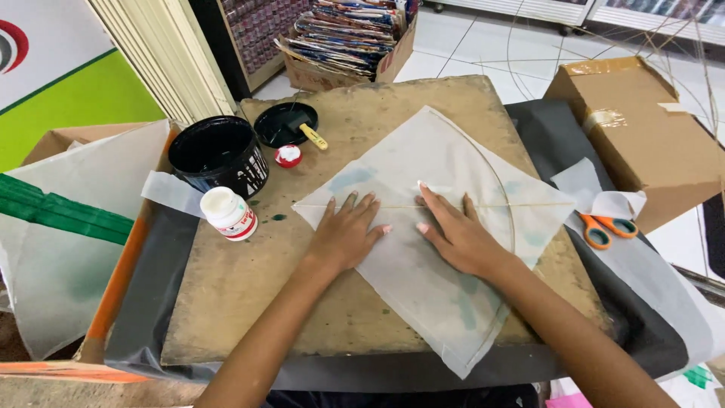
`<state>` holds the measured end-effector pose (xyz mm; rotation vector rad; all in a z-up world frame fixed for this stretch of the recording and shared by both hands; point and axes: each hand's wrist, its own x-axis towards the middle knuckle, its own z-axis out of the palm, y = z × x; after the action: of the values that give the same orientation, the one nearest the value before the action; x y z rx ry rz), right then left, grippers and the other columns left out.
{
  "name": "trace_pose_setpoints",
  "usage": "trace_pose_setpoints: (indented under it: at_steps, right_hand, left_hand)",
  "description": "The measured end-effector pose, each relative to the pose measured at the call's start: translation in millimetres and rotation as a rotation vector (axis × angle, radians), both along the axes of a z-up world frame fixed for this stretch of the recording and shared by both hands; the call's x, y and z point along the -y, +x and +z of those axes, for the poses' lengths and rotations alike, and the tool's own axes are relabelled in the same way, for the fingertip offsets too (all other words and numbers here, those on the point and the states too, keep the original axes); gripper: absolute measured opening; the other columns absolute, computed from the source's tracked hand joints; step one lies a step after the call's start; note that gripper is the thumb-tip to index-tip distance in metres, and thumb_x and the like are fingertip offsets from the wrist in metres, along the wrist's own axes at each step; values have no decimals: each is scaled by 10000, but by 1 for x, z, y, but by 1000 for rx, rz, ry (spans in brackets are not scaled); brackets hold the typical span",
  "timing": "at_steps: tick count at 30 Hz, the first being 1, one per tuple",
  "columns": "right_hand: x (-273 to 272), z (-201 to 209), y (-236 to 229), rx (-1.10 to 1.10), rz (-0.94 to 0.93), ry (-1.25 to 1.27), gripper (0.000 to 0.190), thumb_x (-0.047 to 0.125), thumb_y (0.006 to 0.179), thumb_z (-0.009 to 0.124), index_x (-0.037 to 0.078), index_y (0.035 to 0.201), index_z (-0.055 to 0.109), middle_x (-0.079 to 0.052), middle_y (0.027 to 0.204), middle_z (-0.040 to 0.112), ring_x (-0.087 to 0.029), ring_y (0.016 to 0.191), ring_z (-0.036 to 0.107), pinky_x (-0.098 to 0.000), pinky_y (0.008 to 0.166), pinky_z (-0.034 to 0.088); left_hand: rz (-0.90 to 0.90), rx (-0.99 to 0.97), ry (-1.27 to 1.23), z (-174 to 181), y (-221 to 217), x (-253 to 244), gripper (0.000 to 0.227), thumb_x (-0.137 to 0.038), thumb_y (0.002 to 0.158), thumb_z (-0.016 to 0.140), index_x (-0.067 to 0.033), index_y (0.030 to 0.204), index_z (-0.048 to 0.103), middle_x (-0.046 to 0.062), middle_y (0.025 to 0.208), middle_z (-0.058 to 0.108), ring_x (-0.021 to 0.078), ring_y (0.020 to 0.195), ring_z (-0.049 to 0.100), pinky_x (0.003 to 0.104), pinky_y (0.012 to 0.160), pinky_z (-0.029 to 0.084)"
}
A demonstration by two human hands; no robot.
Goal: Applying glue to the edges of a kite's paper skin and folding them over the bamboo frame to secure it.
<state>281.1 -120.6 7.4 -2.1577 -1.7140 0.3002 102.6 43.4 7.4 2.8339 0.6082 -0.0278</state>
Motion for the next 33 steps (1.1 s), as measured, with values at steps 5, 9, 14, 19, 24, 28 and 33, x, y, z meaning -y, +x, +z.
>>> trace_pose_setpoints:
  at_steps: [5,9,14,19,24,28,33]
  right_hand:
    - [-11,-6,7,96,-48,-17,679,448,1074,346,212,1663,105,-69,1570,470,-255,1515,329,-676,1212,57]
    - [-16,-12,12,117,-104,-52,684,495,1073,303,240,1667,78,-104,1596,430,-289,1534,288,-701,1202,11]
    - [-22,-7,9,236,-165,-64,667,486,1071,307,248,1664,115,-107,1586,443,-295,1522,319,-696,1205,63]
    - [-16,-1,9,5,-140,109,633,328,1083,349,148,1654,141,-177,1579,440,-358,1508,332,-685,1204,138]
    - [10,14,-10,-104,-46,139,644,380,1078,340,163,1652,145,-162,1574,445,-339,1471,386,-562,1245,185]
    - [17,-4,-8,-19,-2,139,634,334,1075,408,154,1644,193,-161,1531,500,-335,1422,454,-547,1230,235]
    - [14,-2,-14,160,14,59,639,357,1070,398,153,1642,199,-198,1518,495,-330,1452,425,-557,1223,242]
  left_hand:
    - [29,32,14,3,6,4,620,-451,1065,345,-69,1549,403,153,1636,359,341,1536,274,629,1240,106]
    - [-3,72,50,11,6,15,609,-433,1057,400,-60,1539,413,171,1625,369,349,1532,278,648,1231,98]
    - [-45,141,60,15,6,30,603,-412,1042,454,-43,1519,444,191,1603,402,364,1522,298,649,1230,108]
    - [-60,142,95,11,2,35,603,-422,1038,457,-48,1511,455,193,1592,417,362,1513,322,644,1232,132]
    - [-72,110,39,-5,-4,31,543,-390,1047,448,-95,1501,484,147,1578,454,338,1495,366,620,1232,178]
    - [-70,76,54,-6,-7,36,523,-383,1048,447,-105,1486,508,141,1566,476,341,1481,391,627,1232,160]
    - [-29,26,117,0,-11,37,557,-438,1062,385,-126,1513,480,115,1587,453,347,1490,370,666,1217,136]
